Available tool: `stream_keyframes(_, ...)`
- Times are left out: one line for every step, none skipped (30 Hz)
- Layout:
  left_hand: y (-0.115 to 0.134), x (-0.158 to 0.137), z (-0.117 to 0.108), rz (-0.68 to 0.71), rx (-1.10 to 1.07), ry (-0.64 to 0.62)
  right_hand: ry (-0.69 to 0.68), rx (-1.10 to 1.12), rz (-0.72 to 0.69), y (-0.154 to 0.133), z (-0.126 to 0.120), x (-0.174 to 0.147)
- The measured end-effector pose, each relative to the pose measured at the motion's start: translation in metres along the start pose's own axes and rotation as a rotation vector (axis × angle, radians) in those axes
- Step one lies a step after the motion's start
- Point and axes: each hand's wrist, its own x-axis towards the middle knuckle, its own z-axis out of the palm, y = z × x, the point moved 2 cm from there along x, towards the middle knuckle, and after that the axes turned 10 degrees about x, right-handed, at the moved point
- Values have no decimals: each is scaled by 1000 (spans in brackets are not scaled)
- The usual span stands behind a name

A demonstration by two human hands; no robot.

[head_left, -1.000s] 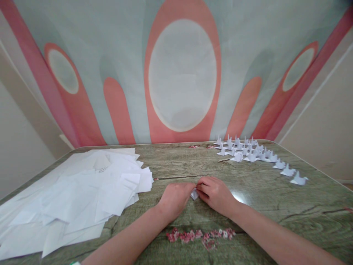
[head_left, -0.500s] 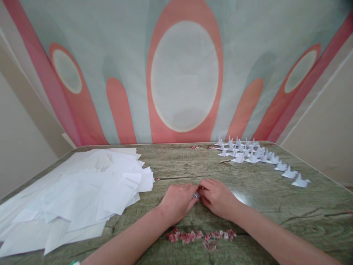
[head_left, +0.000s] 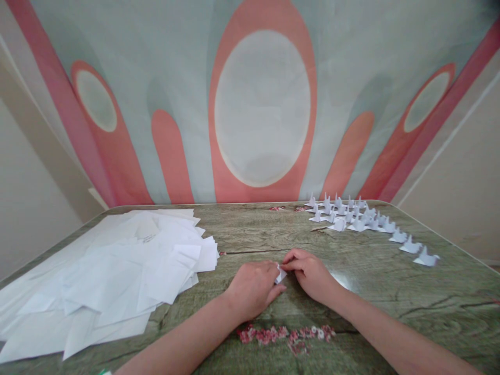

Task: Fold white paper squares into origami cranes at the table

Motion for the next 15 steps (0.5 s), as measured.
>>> stream_keyframes(0,0,0,6,0,3,10,30,12,3,0,0)
stream_keyframes(0,-1,0,12,1,6,13,55,17,5,1,0)
stream_keyframes(1,-1,1,21,3,9,16,71,17,7,1,1)
stream_keyframes(1,-2,1,30,8,14,19,76,13,8,0,1)
stream_keyframes(2,-2,1,36,15,20,21,72,4,8,0,1)
stream_keyframes(3,-3,2,37,24,26,20,62,-8,9,0,0)
stream_keyframes(3,-3,2,36,33,32,17,47,-21,8,0,0)
stream_keyframes(4,-3,2,35,41,35,12,30,-34,8,0,0)
stream_keyframes(4,-3,2,34,47,37,8,11,-44,7,1,0)
stream_keyframes(5,-3,1,31,52,38,2,-9,-53,7,1,-1)
stream_keyframes(5,-3,1,30,55,37,-1,-29,-58,6,2,-1)
stream_keyframes(5,-3,1,30,57,32,-2,-51,-62,6,2,-1)
stream_keyframes(5,-2,0,28,58,26,-4,-72,-66,6,3,-2)
stream_keyframes(5,-2,0,23,61,20,-8,-92,-70,6,3,-2)
stream_keyframes(5,-2,0,17,65,16,-13,-112,-76,5,3,-2)
